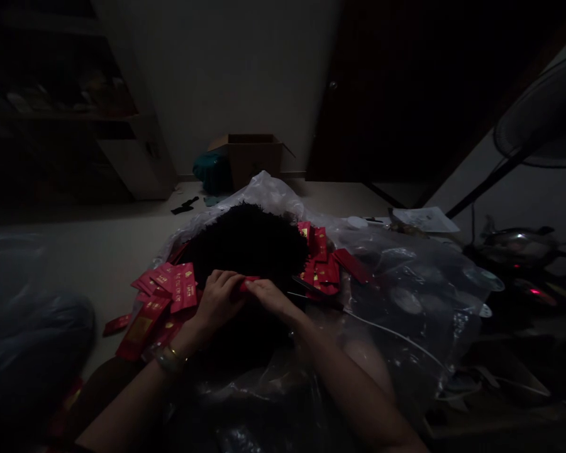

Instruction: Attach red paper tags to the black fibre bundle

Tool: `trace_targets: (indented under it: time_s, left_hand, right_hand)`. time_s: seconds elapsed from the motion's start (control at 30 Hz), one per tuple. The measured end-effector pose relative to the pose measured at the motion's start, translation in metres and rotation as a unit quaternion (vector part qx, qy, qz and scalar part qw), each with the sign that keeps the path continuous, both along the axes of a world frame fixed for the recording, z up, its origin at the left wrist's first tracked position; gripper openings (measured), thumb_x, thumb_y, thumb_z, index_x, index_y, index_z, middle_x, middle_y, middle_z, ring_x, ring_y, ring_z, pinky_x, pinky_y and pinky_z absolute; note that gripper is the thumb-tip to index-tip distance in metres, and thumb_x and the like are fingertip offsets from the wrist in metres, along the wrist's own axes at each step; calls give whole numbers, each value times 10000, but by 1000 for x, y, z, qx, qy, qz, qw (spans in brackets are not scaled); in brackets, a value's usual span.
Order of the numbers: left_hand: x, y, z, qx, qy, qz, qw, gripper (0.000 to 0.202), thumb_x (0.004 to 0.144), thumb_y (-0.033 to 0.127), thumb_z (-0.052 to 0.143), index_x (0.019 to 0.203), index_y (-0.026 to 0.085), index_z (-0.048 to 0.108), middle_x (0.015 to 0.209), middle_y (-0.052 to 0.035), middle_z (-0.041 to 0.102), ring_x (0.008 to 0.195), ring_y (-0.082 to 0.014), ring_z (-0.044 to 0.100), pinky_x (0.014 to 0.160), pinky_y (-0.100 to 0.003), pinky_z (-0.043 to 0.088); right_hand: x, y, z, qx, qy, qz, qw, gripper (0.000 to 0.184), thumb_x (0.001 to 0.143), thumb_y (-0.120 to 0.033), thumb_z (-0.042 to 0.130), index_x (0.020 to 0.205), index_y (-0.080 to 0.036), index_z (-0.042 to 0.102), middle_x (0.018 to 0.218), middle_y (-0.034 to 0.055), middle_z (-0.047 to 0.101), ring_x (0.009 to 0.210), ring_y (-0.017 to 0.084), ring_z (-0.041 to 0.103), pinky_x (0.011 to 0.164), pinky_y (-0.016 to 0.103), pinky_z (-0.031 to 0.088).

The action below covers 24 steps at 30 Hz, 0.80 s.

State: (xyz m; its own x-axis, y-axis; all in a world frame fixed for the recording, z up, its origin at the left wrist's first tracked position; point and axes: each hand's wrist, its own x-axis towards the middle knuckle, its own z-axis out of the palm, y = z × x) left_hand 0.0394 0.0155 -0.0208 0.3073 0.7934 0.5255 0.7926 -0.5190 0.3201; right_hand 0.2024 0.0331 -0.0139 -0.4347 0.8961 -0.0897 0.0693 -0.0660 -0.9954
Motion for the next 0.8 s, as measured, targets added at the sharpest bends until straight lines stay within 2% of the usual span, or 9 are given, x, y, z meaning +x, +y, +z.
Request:
trace_targets:
  time_s: [0.17,0.3,0.43,0.53,0.6,0.7,0.77,0.8]
  left_hand:
    - [-4,6,0,-15,-50,13,999,253,679,189,674,925,179,616,913,-76,639,880,-250,499,800,-379,420]
    - [-6,4,2,-78,-54,11,995,394,606,197,745,972,171,602,938,-76,647,870,-247,532,766,-374,446]
    - [-8,1,5,-140,-54,-18,988,434,616,207,751,1021,192,597,955,-58,657,870,-221,576,750,-335,477]
    - [-10,1,7,-170,-56,-12,984,413,629,178,730,1022,203,609,958,-53,673,863,-209,608,749,-317,489]
    - [-13,3,7,-183,-74,1,980,417,621,169,727,1022,200,617,957,-53,683,852,-207,625,749,-313,496]
    - [-21,8,8,-206,-139,15,968,389,639,227,723,1013,190,622,900,-33,698,791,-190,648,698,-287,509]
    - [-27,12,9,-219,-190,19,957,402,640,264,726,1019,187,615,846,-11,702,739,-171,653,653,-263,515]
    - [-30,13,10,-220,-208,22,953,422,628,272,735,1023,185,611,828,-5,703,721,-166,653,637,-255,516]
  right_hand:
    - [-4,-6,2,59,-5,32,998,380,799,-493,542,942,-155,640,930,32,656,896,186,582,873,334,424]
    - [-3,-8,6,102,-62,47,992,321,849,-423,499,1042,-180,582,986,27,632,930,178,567,880,328,429]
    - [0,-12,15,117,-139,90,979,327,886,-452,436,1051,-204,572,961,33,633,901,193,583,868,364,439]
    - [2,-12,22,106,-123,109,981,397,863,-530,446,1034,-207,603,1012,47,646,955,215,590,909,393,426]
    - [7,-5,24,107,-63,79,989,485,857,-591,400,973,-187,640,988,56,666,960,220,602,920,398,430]
    - [17,11,15,122,-6,-55,991,597,882,-611,271,918,-161,660,923,81,683,927,219,628,903,409,448]
    - [19,21,2,147,-70,-99,982,522,858,-583,373,1012,-164,643,993,104,670,970,235,617,907,430,446]
    - [18,23,-6,170,-130,-76,974,503,823,-561,465,1103,-171,614,1099,122,640,1054,251,581,944,446,418]
